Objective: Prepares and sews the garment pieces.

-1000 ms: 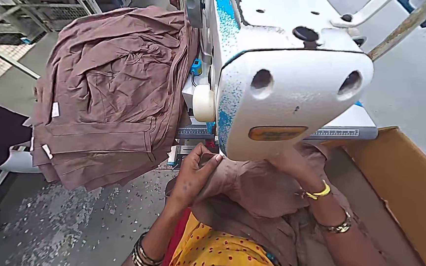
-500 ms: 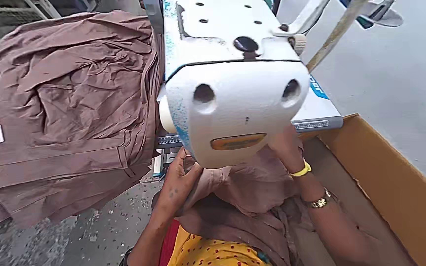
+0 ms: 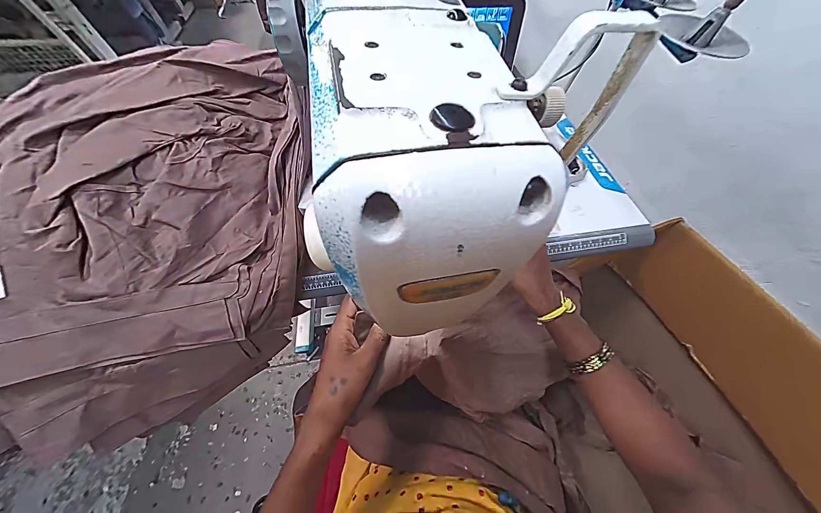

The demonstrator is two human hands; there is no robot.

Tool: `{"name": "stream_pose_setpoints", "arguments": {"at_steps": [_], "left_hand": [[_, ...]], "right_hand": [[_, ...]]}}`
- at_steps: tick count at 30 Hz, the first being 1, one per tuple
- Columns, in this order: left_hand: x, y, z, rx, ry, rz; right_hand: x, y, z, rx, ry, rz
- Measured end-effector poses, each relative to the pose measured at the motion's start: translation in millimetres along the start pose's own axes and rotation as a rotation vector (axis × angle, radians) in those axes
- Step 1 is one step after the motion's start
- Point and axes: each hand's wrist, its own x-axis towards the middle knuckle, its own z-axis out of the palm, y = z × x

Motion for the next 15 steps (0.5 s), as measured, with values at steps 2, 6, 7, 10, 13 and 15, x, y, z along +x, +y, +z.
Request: {"name": "stream_pose_setpoints", "arguments": {"at_steps": [2,6,7,10,13,15], "left_hand": [[0.8,-1.2,0.5,-0.007,-0.003,0.007],[2.8,-2.7,2.0,0.04,0.029,-0.067],[3.7,-4.1,3.1,0.065,0.046,-0.095],[-8.2,-6.3,0.1,0.275,0.003,0.138],[-34.0,3.6,-4.9,0.345,-0.253,0.528],[-40.2,5.5,-2.1,0.325,-0.323,0.526]], "right_hand": [[-2.4,-0.8,-7.2,0.108,0.009,0.125],[6.3,-15.0,-31.9,0.377,-0.128,0.402],[9.6,-20.6,-37.8,0.395,-0.159,0.41],[6.2,-47.0,-45.4,0.291,-0.053,0.099],[-10.2,-79.0,-40.0,0.194,0.082,-0.39],[-12.4,-97.6,-30.0,0.18,0.089,-0.599]]}}
